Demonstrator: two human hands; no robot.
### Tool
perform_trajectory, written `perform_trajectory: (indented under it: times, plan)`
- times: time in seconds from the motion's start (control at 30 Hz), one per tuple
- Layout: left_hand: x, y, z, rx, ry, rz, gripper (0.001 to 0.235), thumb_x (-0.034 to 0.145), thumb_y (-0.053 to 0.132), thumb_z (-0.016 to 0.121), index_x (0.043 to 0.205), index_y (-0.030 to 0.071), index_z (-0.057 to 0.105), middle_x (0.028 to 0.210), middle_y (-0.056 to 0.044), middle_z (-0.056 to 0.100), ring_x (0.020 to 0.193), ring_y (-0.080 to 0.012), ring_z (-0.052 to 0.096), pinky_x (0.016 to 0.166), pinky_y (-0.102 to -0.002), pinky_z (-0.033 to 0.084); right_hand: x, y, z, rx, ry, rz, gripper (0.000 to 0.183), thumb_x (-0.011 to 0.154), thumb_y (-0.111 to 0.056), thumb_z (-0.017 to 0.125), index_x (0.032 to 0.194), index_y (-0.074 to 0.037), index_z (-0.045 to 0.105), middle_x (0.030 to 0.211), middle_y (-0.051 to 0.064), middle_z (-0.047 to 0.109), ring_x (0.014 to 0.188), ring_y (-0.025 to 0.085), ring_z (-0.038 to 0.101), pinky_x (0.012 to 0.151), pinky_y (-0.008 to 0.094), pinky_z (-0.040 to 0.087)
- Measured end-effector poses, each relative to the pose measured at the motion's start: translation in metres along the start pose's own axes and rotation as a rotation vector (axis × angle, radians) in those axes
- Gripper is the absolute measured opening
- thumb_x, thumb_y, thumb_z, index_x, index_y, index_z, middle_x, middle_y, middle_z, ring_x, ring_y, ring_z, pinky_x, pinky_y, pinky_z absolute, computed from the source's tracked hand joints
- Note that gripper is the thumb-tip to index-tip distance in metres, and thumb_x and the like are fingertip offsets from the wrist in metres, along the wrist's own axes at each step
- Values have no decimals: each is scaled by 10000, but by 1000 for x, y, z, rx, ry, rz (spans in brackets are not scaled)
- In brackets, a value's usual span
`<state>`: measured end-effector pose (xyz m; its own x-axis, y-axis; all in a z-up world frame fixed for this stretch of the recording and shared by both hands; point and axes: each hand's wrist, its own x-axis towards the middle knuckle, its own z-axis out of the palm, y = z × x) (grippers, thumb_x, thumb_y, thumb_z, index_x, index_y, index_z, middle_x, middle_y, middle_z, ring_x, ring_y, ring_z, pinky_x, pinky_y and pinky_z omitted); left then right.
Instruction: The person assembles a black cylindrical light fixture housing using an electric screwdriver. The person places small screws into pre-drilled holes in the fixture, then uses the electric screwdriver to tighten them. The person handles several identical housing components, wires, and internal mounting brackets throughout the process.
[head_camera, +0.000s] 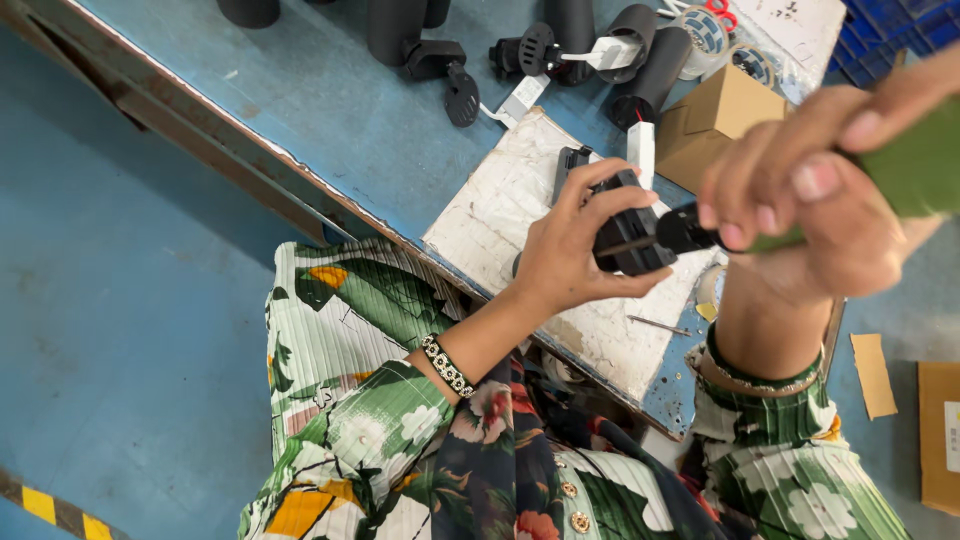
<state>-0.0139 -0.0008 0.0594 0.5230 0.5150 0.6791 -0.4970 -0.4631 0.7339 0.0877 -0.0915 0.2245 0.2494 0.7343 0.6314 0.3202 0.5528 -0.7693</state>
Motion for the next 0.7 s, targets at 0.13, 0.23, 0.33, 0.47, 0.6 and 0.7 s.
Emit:
perform_trajectory:
  times: [0.13,0.23,0.33,0.47,0.6,0.7]
  plan:
    - [1,5,-2,-41,-46,-39,756,753,370,938,1365,277,503,1453,-49,494,1177,-236,676,934,-348,632,-1,-7,-15,-32,109,-36,135,961,-81,532,1066,-99,448,692,43,478,462,192,501,474,397,504]
    - [-1,8,-7,-17,-77,-20,779,784,346,951,1407,258,491,1471,-63,477,1279,-243,640,984,-341,628,-9,-19,-38,-26,228,-48,138,984,-54,540,1085,-76,448,698,64,476,471,199,490,480,393,490]
    - [-7,14,-5,48,25,59,1043,675,345,989,1496,157,375,1552,-157,347,1403,-356,502,1154,-452,518,-23,-27,-52,-29,334,-61,142,1007,-26,548,1103,-53,447,704,85,474,480,207,480,485,390,476]
    - [-22,10,8,79,14,-209,1151,669,345,1011,1535,106,291,1464,-171,348,1272,-306,590,1092,-391,569,-40,-28,-60,-34,428,-52,148,1038,11,559,1128,-23,446,711,112,472,492,217,466,493,385,457]
    - [-23,-8,1,-97,-63,-354,1138,712,292,993,1556,108,253,1437,-141,471,1269,-275,601,1076,-404,563,-70,-20,-69,-72,528,-20,156,1063,61,576,1126,12,442,721,145,476,508,229,458,505,385,441]
    - [2,-26,-31,-306,-296,-439,1158,693,266,974,1567,130,226,1427,-123,569,1314,-260,624,1141,-415,516,-93,-18,-79,-109,552,23,157,1064,87,591,1066,26,447,727,160,501,507,220,487,533,384,464]
